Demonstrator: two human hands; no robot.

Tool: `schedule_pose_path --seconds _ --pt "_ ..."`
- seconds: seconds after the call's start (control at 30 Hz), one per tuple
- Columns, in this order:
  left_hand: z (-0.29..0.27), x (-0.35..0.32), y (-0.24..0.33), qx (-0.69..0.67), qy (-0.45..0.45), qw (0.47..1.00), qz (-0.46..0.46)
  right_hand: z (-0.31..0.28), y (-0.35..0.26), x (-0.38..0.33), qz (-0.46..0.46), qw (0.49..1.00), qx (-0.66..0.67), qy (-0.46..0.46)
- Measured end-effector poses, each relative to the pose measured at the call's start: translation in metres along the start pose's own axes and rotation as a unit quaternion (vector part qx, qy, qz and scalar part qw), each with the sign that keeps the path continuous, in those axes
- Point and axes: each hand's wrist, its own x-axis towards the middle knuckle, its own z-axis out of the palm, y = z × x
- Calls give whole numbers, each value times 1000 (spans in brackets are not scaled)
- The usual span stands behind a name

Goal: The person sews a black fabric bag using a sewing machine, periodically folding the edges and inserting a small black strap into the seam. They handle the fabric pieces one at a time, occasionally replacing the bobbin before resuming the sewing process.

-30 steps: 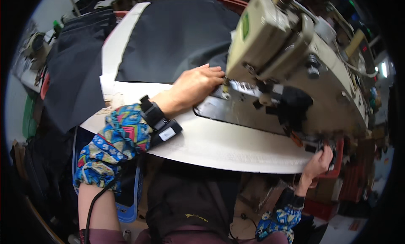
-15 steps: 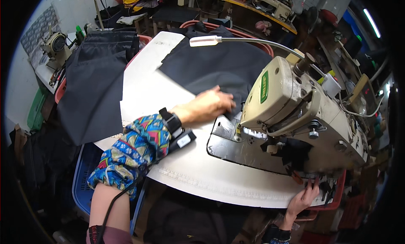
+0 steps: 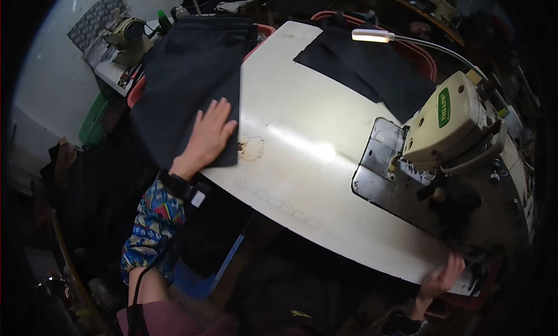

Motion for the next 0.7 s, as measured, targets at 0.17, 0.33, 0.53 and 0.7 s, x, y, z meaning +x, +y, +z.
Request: schedule_pose_path --seconds 0.17,0.33,0.53,0.7 --pt "-6 -56 101 -39 72 980 183 29 -137 54 -185 944 246 -118" --pt "-20 -107 180 -100 60 954 275 38 -218 92 -310 860 315 -255" --pt "-34 -27 100 -276 63 957 62 31 -198 88 -330 829 279 -355" --pt "-16 35 -49 -157 98 954 -236 31 -202 73 -363 816 339 -295"
